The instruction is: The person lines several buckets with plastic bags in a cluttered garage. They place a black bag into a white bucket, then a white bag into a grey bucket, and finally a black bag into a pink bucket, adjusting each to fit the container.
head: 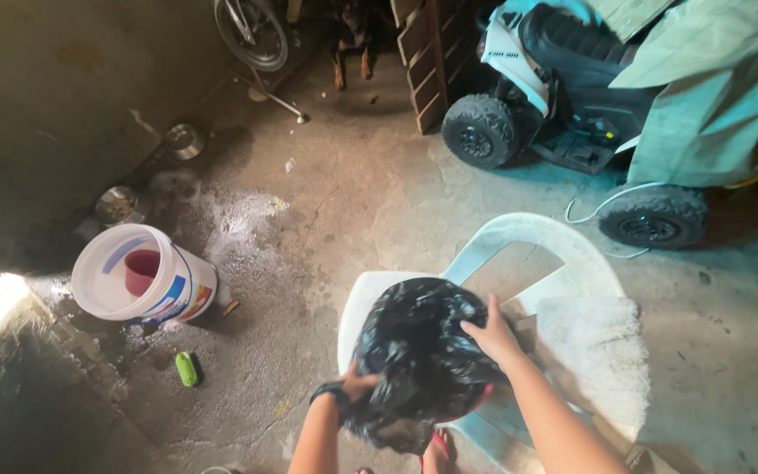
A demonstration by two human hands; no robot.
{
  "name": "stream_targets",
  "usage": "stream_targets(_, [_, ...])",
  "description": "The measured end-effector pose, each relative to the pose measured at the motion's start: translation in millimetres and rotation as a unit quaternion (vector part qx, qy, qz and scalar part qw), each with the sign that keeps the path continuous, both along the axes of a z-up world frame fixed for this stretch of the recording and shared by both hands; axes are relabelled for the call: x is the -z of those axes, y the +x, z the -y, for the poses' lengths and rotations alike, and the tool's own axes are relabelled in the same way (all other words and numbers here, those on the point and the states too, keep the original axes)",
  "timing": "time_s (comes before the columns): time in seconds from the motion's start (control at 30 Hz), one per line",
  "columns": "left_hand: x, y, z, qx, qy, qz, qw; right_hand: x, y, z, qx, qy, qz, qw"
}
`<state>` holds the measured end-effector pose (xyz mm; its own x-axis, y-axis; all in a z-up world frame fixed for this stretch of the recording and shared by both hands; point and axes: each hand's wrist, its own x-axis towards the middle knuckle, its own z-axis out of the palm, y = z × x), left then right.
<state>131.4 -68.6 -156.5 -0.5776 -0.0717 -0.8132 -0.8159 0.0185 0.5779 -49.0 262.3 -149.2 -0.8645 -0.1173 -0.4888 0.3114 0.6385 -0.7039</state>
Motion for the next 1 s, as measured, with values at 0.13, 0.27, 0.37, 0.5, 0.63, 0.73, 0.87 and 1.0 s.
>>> stream_targets(0.13, [12, 20, 6, 0.117, -0.156, -0.044, 0.98, -3, 26, -13, 0.107, -0.066, 0.182, 0.975])
stream_targets(0.27, [1, -4, 1, -0.071, -0.179, -0.181, 0.964, 2, 67, 5, 0.136, -0.092, 0.13, 0.978])
stream_targets(0.37, [-24, -34, 6, -0.243, -0.02, -0.294, 0.924, 9, 83, 20, 0.145, -0.186, 0.033, 0.971])
stream_targets(0.5, [-44, -15, -7, -0.1, -0.418, -0.141, 0.892, -3, 116, 28, 0.179, -0.241, 0.097, 0.949])
stream_targets(0.63, [-27, 18, -10, -0.266, -0.195, -0.072, 0.941, -22, 160, 18, 0.16, -0.128, -0.077, 0.976])
stream_targets(0.73, [-6, 63, -10, -0.257, 0.003, -0.154, 0.954, -31, 199, 2, 0.046, -0.027, -0.28, 0.959])
stream_targets(0.87, [5, 88, 45, -0.219, -0.05, -0.226, 0.948, -39, 220, -14, -0.192, 0.135, -0.161, 0.959])
stream_targets(1.0, [-7, 101, 123, 0.01, -0.375, -0.145, 0.916, -71, 211, -2, -0.139, 0.229, -0.184, 0.946])
